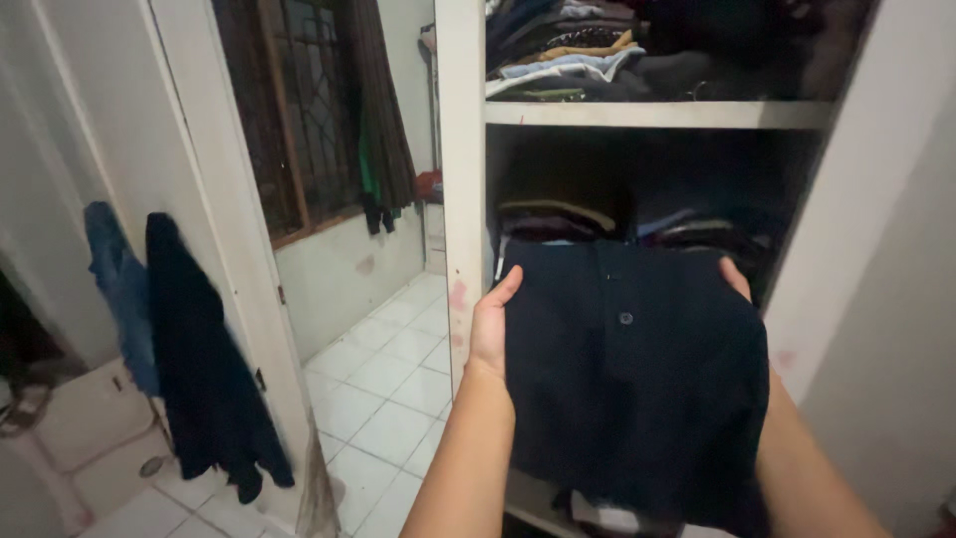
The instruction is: The person takes folded clothes from a suitcase on the floor, unfolds them, and places them into a wardrobe. They handle a green t-shirt, a dark blue shirt, and a striped top, placing each into the wardrobe shelf.
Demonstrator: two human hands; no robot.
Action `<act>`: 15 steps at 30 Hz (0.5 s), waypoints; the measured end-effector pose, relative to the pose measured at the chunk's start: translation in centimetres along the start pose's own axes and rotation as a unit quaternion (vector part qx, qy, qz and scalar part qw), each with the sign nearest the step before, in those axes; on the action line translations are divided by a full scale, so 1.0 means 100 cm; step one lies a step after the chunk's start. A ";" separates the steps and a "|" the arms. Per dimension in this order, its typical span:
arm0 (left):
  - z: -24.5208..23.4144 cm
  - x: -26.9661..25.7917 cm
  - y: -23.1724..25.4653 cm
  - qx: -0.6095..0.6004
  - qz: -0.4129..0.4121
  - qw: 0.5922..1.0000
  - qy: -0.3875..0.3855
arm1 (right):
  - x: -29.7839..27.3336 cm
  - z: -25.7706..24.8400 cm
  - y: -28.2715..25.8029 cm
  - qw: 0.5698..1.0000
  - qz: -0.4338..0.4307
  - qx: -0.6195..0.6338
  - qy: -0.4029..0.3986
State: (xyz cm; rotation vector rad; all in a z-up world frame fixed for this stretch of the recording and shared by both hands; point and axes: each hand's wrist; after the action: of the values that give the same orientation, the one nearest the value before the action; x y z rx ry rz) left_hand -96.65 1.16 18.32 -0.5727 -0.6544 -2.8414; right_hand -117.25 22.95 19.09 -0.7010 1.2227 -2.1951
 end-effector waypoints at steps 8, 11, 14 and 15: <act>-0.025 0.084 0.050 0.053 0.025 0.998 0.026 | 0.050 0.025 -0.025 0.995 0.033 -0.022 0.093; -0.038 0.110 0.061 0.072 0.037 0.993 0.088 | 0.064 0.038 -0.022 0.979 0.057 -0.064 0.184; -0.052 0.134 0.071 0.125 0.048 0.985 0.109 | 0.087 0.031 -0.019 0.983 0.042 -0.047 0.170; -0.057 0.141 0.074 0.118 0.039 0.988 0.093 | 0.096 0.024 -0.016 0.987 0.037 -0.037 0.155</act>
State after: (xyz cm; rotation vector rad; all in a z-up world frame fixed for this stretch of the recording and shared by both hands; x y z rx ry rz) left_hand -109.51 -9.09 22.13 -0.2847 -0.8950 -2.6496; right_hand -122.91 15.90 23.29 -0.3429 1.4626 -2.2656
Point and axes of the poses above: each hand's wrist, its own x-axis towards the middle knuckle, its own z-axis out of the palm, y = z × x, and after that the axes turned 5 degrees about -x, right-handed
